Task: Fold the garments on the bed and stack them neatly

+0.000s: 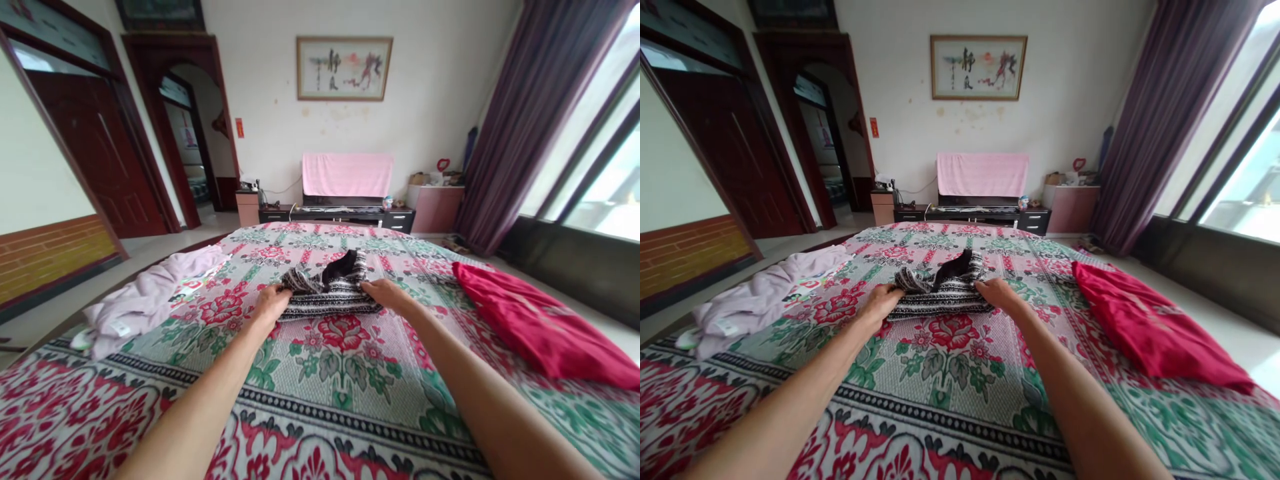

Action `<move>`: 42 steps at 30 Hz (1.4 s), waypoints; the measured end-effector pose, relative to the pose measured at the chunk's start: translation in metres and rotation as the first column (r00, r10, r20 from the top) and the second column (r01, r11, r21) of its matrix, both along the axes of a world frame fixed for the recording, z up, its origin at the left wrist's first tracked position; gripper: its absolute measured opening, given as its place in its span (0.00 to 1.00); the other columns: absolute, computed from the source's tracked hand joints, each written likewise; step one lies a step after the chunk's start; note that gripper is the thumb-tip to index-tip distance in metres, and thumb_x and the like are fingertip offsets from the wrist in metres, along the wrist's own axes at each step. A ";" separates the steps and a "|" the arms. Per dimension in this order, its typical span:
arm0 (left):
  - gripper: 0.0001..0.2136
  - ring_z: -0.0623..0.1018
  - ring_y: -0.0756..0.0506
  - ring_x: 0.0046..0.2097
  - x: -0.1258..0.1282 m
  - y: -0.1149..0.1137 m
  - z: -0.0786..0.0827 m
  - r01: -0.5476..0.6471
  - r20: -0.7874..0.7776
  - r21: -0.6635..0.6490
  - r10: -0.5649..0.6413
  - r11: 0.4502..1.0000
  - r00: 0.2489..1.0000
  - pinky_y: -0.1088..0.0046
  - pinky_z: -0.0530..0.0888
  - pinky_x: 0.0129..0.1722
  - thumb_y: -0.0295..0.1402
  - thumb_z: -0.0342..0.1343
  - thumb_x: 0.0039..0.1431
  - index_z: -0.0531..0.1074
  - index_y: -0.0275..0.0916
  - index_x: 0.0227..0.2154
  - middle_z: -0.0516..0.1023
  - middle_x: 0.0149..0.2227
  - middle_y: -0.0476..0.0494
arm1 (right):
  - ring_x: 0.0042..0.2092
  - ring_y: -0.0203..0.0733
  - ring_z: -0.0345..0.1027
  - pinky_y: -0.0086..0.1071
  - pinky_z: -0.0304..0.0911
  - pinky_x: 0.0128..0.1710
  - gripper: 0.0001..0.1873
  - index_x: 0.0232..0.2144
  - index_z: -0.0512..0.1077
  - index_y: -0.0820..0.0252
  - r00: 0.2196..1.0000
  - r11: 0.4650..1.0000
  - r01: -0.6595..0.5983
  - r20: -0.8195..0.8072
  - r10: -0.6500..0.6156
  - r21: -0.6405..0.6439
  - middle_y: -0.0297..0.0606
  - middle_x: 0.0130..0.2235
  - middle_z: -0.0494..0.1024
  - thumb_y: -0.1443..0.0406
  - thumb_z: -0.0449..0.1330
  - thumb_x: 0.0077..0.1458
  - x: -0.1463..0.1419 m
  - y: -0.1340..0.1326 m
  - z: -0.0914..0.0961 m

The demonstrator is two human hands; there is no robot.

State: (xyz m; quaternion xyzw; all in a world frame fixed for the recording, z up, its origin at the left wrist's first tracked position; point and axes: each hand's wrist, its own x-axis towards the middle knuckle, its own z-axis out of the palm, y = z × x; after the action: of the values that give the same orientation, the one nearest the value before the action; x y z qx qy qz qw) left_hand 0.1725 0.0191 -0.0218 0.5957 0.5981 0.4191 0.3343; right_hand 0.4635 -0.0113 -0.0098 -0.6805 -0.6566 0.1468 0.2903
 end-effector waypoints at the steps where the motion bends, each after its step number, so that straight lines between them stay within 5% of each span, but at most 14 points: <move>1: 0.09 0.72 0.47 0.26 -0.001 0.001 -0.001 -0.015 0.000 -0.004 0.015 1.000 1.000 0.76 0.61 0.24 0.35 0.53 0.45 0.75 0.36 0.22 0.73 0.20 0.47 | 0.25 0.34 0.61 0.29 0.58 0.24 0.20 0.22 0.70 0.63 0.999 0.998 0.036 -0.007 -0.036 -0.042 0.32 0.23 0.68 0.54 0.56 0.57 -0.002 0.001 -0.001; 5: 0.10 0.73 0.47 0.26 -0.006 0.001 -0.005 -0.018 0.023 -0.020 0.018 1.000 1.000 0.76 0.62 0.24 0.37 0.55 0.44 0.74 0.36 0.22 0.71 0.18 0.49 | 0.20 0.30 0.47 0.29 0.44 0.21 0.24 0.13 0.58 0.59 0.996 0.993 0.070 -0.054 -0.075 -0.098 0.28 0.15 0.53 0.52 0.51 0.54 -0.006 -0.007 0.000; 9: 0.11 0.76 0.44 0.30 -0.005 -0.002 -0.002 -0.063 -0.082 0.042 0.066 0.997 0.994 0.75 0.65 0.28 0.39 0.55 0.47 0.76 0.37 0.28 0.75 0.21 0.47 | 0.21 0.32 0.50 0.29 0.46 0.21 0.23 0.15 0.61 0.59 0.990 0.992 0.060 -0.121 -0.073 -0.108 0.29 0.16 0.55 0.53 0.48 0.55 -0.007 -0.012 0.003; 12: 0.18 0.78 0.41 0.37 -0.004 -0.003 0.002 -0.122 -0.228 0.140 0.152 0.983 0.962 0.72 0.68 0.34 0.41 0.56 0.50 0.76 0.38 0.42 0.79 0.29 0.43 | 0.23 0.35 0.55 0.28 0.50 0.22 0.24 0.18 0.65 0.60 0.976 0.994 0.089 -0.194 -0.099 -0.061 0.32 0.18 0.62 0.51 0.46 0.56 -0.006 -0.011 0.004; 15: 0.31 0.78 0.39 0.40 -0.007 -0.001 0.003 -0.134 -0.268 0.209 0.188 0.969 0.945 0.68 0.69 0.40 0.44 0.55 0.52 0.63 0.38 0.59 0.80 0.33 0.41 | 0.28 0.38 0.63 0.28 0.57 0.26 0.27 0.27 0.71 0.62 0.960 0.988 0.156 -0.236 -0.152 -0.001 0.36 0.24 0.71 0.47 0.46 0.56 -0.006 -0.010 0.006; 18: 0.32 0.78 0.39 0.42 -0.011 0.004 0.000 -0.086 -0.259 0.223 0.144 0.971 0.955 0.67 0.70 0.43 0.43 0.56 0.53 0.61 0.38 0.60 0.81 0.33 0.42 | 0.32 0.40 0.68 0.29 0.60 0.30 0.28 0.45 0.71 0.62 0.958 0.979 0.198 -0.220 -0.183 0.053 0.38 0.31 0.76 0.47 0.53 0.52 -0.007 -0.006 0.005; 22: 0.29 0.79 0.43 0.35 -0.012 0.010 -0.005 0.001 0.035 0.079 -0.003 0.997 0.999 0.71 0.72 0.36 0.36 0.60 0.47 0.69 0.36 0.54 0.80 0.29 0.45 | 0.32 0.39 0.70 0.30 0.63 0.31 0.29 0.53 0.65 0.59 0.959 0.983 0.159 -0.252 -0.130 0.097 0.35 0.33 0.78 0.57 0.58 0.49 -0.009 0.004 -0.007; 25: 0.32 0.79 0.46 0.32 -0.012 0.012 -0.007 0.096 0.417 0.005 -0.089 0.995 0.905 0.73 0.72 0.33 0.34 0.60 0.45 0.66 0.35 0.57 0.80 0.32 0.45 | 0.31 0.37 0.70 0.29 0.65 0.31 0.26 0.54 0.64 0.57 0.938 0.971 0.172 -0.328 -0.111 0.164 0.32 0.32 0.78 0.61 0.55 0.51 -0.009 0.011 -0.020; 27: 0.32 0.79 0.46 0.34 -0.014 0.012 -0.008 0.111 0.479 -0.056 -0.070 0.992 0.875 0.73 0.73 0.34 0.34 0.61 0.44 0.67 0.34 0.56 0.81 0.34 0.43 | 0.31 0.38 0.70 0.29 0.65 0.31 0.25 0.52 0.65 0.59 0.937 0.969 0.202 -0.317 -0.148 0.144 0.32 0.30 0.78 0.62 0.53 0.51 -0.009 0.013 -0.025; 29: 0.30 0.79 0.44 0.37 -0.017 0.013 -0.009 0.089 0.383 -0.108 -0.041 0.990 0.923 0.72 0.73 0.36 0.35 0.61 0.45 0.69 0.33 0.54 0.81 0.37 0.41 | 0.32 0.39 0.71 0.29 0.64 0.32 0.22 0.49 0.68 0.61 0.946 0.970 0.231 -0.251 -0.205 0.078 0.34 0.31 0.79 0.62 0.54 0.51 -0.010 0.013 -0.026; 32: 0.30 0.78 0.39 0.46 -0.020 0.013 -0.008 -0.058 0.023 -0.029 0.058 0.998 0.998 0.68 0.72 0.44 0.39 0.61 0.46 0.68 0.35 0.55 0.80 0.43 0.37 | 0.37 0.42 0.73 0.30 0.64 0.34 0.24 0.50 0.70 0.63 0.942 0.951 0.308 -0.144 -0.305 0.002 0.41 0.38 0.80 0.59 0.57 0.51 -0.011 0.010 -0.020; 35: 0.31 0.73 0.34 0.54 -0.019 0.013 -0.002 -0.160 -0.277 0.062 0.171 0.985 0.946 0.63 0.69 0.50 0.43 0.60 0.48 0.68 0.34 0.55 0.77 0.49 0.32 | 0.38 0.44 0.73 0.29 0.63 0.33 0.29 0.51 0.69 0.67 0.927 0.928 0.367 -0.065 -0.371 -0.060 0.45 0.38 0.80 0.56 0.59 0.50 -0.011 0.007 -0.011; 38: 0.25 0.75 0.36 0.51 -0.015 0.010 0.002 -0.073 -0.271 -0.007 0.068 0.997 0.960 0.65 0.70 0.48 0.41 0.58 0.51 0.71 0.35 0.51 0.78 0.48 0.33 | 0.33 0.43 0.72 0.29 0.61 0.28 0.23 0.42 0.74 0.67 0.945 0.944 0.319 -0.041 -0.323 -0.090 0.43 0.32 0.79 0.55 0.60 0.50 -0.012 0.005 -0.007; 42: 0.27 0.78 0.42 0.42 -0.010 0.008 -0.003 0.011 -0.004 -0.019 -0.011 1.000 1.000 0.70 0.71 0.41 0.31 0.61 0.45 0.69 0.37 0.52 0.80 0.40 0.40 | 0.24 0.37 0.67 0.27 0.58 0.22 0.14 0.28 0.74 0.63 0.948 0.981 0.152 -0.261 -0.179 -0.121 0.34 0.22 0.74 0.57 0.62 0.46 -0.014 0.002 -0.009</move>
State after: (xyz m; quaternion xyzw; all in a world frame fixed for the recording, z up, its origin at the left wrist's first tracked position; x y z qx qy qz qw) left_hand 0.1626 0.0266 -0.0246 0.5967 0.5994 0.4102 0.3410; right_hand 0.4491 -0.0090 -0.0184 -0.7203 -0.5431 0.2460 0.3545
